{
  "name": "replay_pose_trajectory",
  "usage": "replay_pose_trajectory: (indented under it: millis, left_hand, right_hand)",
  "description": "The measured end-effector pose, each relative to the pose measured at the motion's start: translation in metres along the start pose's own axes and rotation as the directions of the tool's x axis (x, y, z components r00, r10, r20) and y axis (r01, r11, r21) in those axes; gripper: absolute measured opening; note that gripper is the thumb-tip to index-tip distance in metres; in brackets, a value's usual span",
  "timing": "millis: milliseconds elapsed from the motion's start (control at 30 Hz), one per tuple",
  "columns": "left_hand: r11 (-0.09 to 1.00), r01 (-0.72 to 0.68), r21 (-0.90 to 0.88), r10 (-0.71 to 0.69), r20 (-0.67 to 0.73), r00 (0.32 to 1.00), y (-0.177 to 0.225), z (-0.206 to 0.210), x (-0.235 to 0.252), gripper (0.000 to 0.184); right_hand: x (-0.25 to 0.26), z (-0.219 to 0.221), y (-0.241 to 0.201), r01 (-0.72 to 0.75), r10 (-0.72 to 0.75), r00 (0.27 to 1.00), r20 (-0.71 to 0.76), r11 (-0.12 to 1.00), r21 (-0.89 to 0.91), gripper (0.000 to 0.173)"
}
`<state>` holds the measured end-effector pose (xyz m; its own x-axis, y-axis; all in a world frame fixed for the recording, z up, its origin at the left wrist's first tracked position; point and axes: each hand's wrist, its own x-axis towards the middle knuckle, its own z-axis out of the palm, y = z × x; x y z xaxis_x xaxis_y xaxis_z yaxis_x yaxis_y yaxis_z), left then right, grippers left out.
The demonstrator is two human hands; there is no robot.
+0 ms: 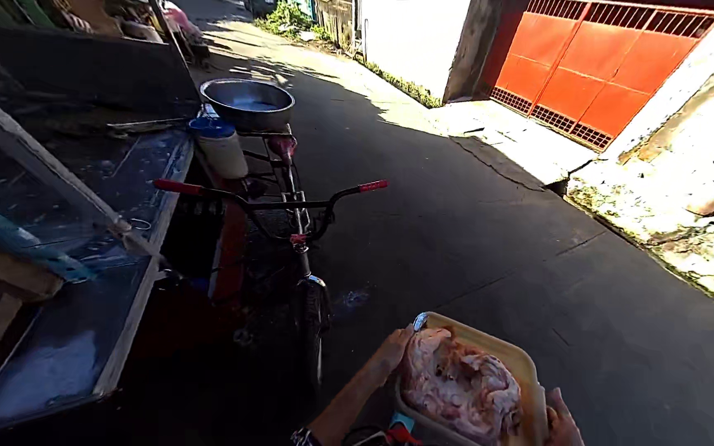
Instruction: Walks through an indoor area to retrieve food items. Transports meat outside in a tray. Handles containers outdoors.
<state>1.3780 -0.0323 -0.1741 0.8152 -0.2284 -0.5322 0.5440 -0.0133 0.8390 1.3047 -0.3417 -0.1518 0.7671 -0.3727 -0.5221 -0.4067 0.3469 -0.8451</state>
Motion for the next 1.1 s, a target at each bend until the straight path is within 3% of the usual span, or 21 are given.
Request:
replay_pose_trajectory:
  millis: [100,300,500,667,933,1100]
  left_hand:
    - [0.999,-0.003,-0.038,-0.001,-0.093,0.996,0.052,-0.007,0.086,0.06]
    - [0.984,-0.053,-0.168,0.009,-0.253,0.967,0.156,-0.028,0.227,0.058]
    - [0.976,-0.128,-0.179,0.052,-0.376,0.925,0.255,-0.088,0.387,0.057]
    - [0.971,-0.104,-0.216,0.006,-0.413,0.911,0.343,-0.133,0.499,0.058]
    - [0.934,-0.14,-0.329,-0.082,-0.58,0.811,0.426,-0.227,0.686,0.058]
    - [0.911,-0.179,-0.372,-0.137,-0.682,0.718,0.495,-0.313,0.761,0.059]
  right_hand:
    - [0.113,0.047,-0.054,-0.009,0.011,0.991,0.132,1.0,-0.019,0.06]
    - [0.295,0.159,-0.16,0.026,0.01,0.973,0.229,0.988,-0.152,0.061]
    - [0.468,0.293,-0.233,-0.011,0.053,0.962,0.268,0.988,-0.156,0.065]
    - [0.578,0.398,-0.302,-0.021,0.066,0.975,0.214,0.978,-0.208,0.072]
    - [0.781,0.604,-0.376,-0.009,0.179,0.892,0.415,0.925,-0.381,0.067]
    - [0.866,0.755,-0.408,-0.017,0.266,0.828,0.493,0.892,-0.452,0.066]
